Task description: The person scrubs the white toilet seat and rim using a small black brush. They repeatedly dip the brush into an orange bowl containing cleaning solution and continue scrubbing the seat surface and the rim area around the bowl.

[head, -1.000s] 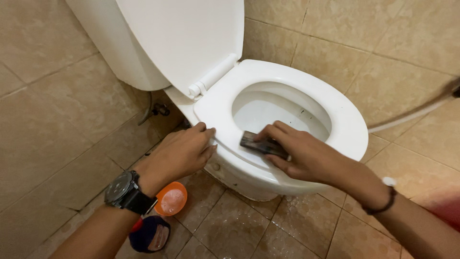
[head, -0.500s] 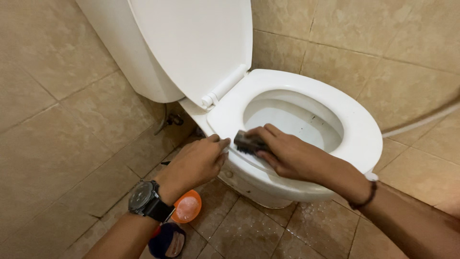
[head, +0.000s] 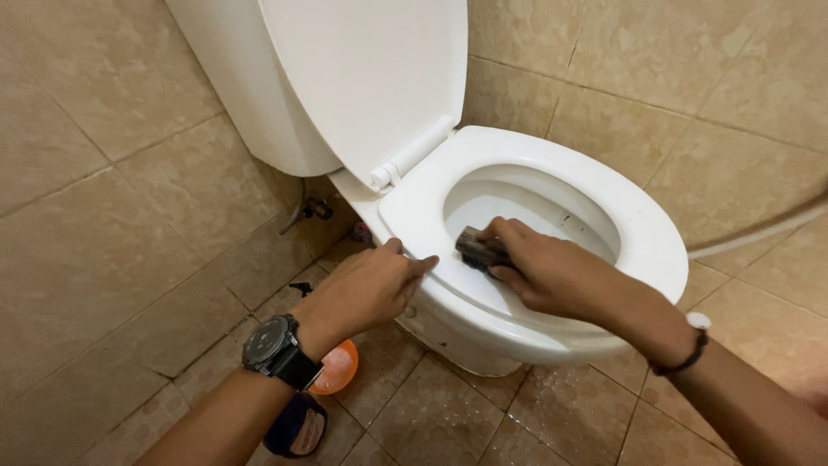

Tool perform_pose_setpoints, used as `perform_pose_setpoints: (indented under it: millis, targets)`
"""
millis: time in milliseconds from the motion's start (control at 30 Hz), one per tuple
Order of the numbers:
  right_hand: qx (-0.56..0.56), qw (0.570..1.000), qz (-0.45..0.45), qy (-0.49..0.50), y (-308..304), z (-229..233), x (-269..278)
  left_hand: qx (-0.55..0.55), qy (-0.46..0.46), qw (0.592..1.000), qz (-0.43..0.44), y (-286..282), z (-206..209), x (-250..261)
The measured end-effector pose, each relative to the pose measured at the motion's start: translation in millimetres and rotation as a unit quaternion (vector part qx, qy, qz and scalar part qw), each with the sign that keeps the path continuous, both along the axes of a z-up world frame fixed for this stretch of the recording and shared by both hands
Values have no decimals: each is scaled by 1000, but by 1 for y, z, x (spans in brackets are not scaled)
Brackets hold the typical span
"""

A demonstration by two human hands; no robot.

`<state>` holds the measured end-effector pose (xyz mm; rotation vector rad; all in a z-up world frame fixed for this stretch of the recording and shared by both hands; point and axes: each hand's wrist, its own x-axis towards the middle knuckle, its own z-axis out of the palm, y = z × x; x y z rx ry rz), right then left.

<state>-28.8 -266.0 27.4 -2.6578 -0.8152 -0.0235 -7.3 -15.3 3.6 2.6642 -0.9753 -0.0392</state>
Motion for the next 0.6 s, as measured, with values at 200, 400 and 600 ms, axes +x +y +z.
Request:
perform_pose_setpoints:
  millis: [200,400,600]
  targets:
    - [7,999,0,53,12,-1,-12,6,12,1000,8,-1,1,-1]
    - [-87,986,-24,143,-8,18,-18,20,34,999,14,0,6,-6]
    - [-117,984,-94,101,-1,9,-3,21,36,999,12,-5,6,-7]
